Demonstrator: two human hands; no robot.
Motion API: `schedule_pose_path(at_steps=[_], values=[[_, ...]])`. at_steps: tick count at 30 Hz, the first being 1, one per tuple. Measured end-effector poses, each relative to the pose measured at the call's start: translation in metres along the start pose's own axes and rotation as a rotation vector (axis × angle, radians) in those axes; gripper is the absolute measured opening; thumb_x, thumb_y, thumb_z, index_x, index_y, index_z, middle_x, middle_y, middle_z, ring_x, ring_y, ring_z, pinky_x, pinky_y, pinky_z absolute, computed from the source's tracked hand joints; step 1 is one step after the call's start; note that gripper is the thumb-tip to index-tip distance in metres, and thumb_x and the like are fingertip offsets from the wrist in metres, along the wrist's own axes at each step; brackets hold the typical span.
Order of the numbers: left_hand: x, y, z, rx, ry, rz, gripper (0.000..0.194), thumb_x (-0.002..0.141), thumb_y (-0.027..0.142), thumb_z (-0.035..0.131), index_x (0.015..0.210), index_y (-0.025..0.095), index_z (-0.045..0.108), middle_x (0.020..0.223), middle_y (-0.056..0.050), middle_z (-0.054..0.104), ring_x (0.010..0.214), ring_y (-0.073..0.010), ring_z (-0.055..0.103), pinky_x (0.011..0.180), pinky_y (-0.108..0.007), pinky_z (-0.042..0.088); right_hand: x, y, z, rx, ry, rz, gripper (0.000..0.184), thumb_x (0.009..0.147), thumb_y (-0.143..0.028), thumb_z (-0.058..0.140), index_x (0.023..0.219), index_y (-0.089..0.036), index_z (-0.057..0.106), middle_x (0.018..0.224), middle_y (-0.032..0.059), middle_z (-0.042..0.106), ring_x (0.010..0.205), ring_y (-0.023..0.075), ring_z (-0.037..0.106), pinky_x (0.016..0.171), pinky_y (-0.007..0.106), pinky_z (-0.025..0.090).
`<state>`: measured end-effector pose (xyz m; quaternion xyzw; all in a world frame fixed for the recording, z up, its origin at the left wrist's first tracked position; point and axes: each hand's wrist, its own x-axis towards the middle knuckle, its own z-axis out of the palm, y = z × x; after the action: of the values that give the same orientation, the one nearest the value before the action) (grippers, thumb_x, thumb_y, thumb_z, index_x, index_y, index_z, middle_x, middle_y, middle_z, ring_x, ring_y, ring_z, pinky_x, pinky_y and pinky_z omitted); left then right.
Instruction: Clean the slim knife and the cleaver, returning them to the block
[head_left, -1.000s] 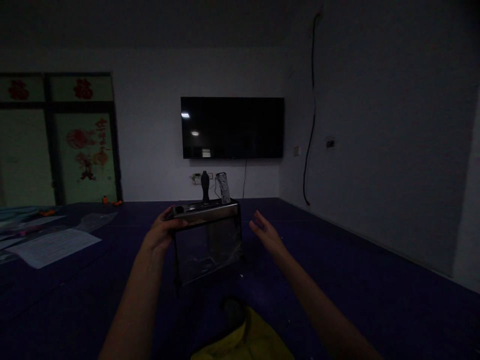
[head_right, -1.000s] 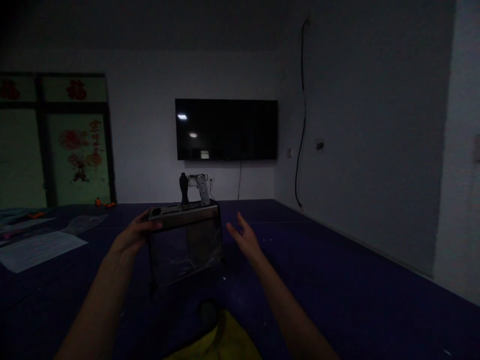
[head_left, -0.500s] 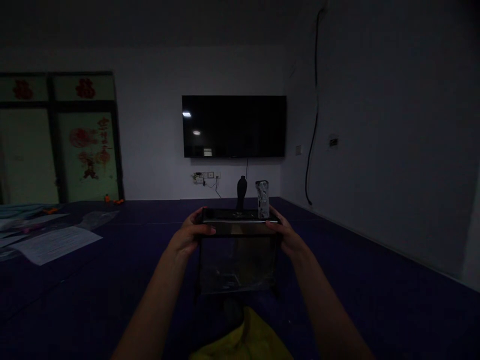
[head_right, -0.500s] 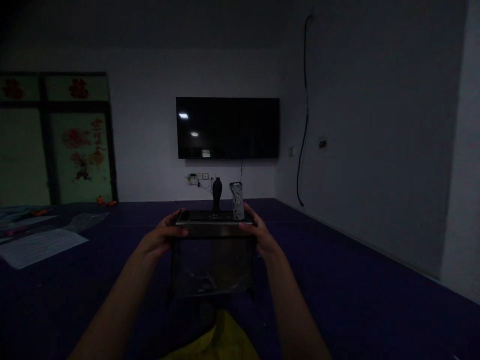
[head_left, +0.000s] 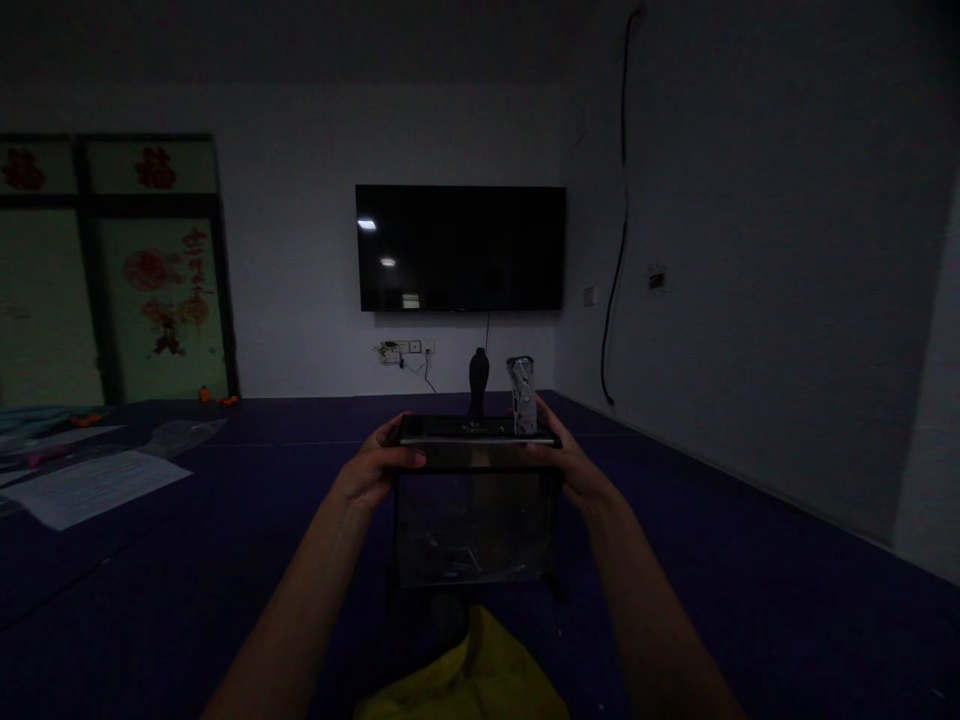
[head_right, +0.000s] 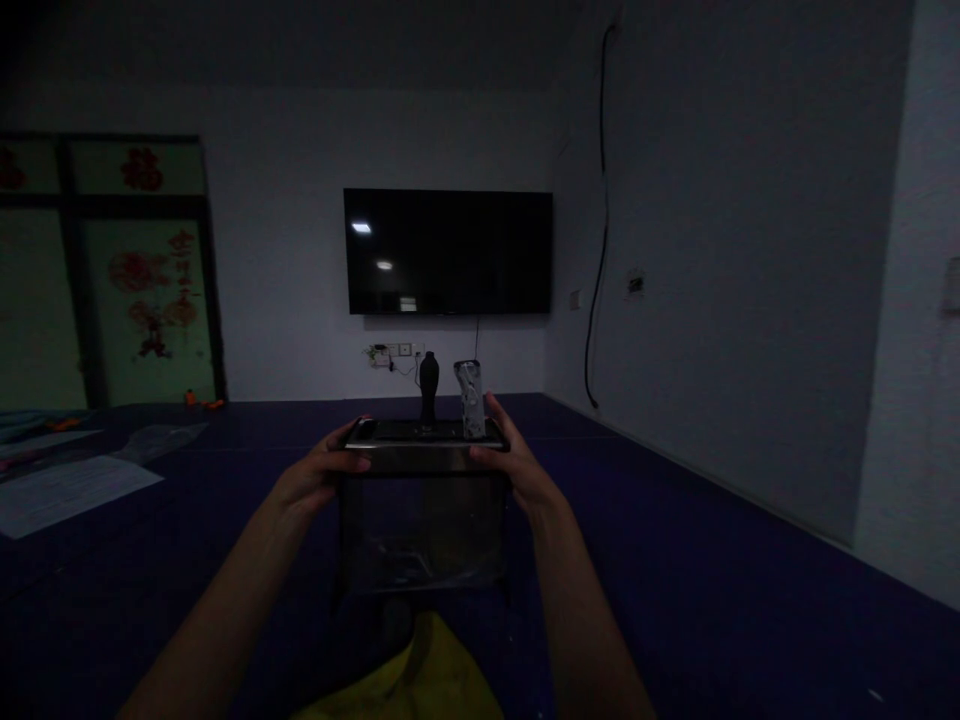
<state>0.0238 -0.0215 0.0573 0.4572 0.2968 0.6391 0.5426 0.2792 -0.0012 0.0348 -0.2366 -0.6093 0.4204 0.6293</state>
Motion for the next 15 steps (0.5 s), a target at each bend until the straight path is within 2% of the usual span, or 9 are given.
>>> schedule_pose_path(at_steps=[3,8,11,15], values=[[0.000,-0.001,-0.001,0.008,-0.003,0.006,0.057,0.030,0.000,0.070,0.083,0.019,0.069,0.082,0.000,0.067,0.075,-0.0198,0.062,0.068,-0.028,0.048,-0.002,0.000,0.001,-0.011,-0.004,0.018,0.085,0.056,-0.037,0.078,0.132,-0.029,0.042,0.128,0.0031,0.053,0.113,0.0261,0.052,0.094,0.038,0.042],[0.002,-0.005,-0.001,0.001,-0.009,-0.010,0.060,0.030,0.000,0.073,0.087,0.018,0.068,0.085,-0.001,0.068,0.078,-0.0202,0.063,0.071,-0.028,0.049,-0.001,0.004,0.003,0.056,0.056,-0.004,0.088,0.054,-0.032,0.078,0.134,-0.031,0.040,0.114,0.0013,0.061,0.096,0.0240,0.061,0.082,0.034,0.049],[0.003,-0.008,-0.001,0.020,-0.019,0.014,0.071,0.032,0.002,0.077,0.100,0.019,0.065,0.094,-0.001,0.067,0.088,-0.0198,0.062,0.080,-0.028,0.048,-0.001,0.004,0.004,0.109,0.060,-0.023,0.092,0.052,-0.029,0.079,0.135,-0.033,0.039,0.107,0.0005,0.063,0.089,0.0230,0.062,0.075,0.033,0.050],[0.003,-0.014,0.001,0.038,-0.061,0.012,0.087,0.040,0.005,0.080,0.121,0.023,0.054,0.117,-0.006,0.060,0.104,-0.0219,0.058,0.092,-0.031,0.044,0.000,0.001,0.001,0.147,0.066,-0.023,0.098,0.048,-0.025,0.081,0.136,-0.034,0.037,0.100,-0.0001,0.065,0.083,0.0221,0.063,0.070,0.032,0.051]])
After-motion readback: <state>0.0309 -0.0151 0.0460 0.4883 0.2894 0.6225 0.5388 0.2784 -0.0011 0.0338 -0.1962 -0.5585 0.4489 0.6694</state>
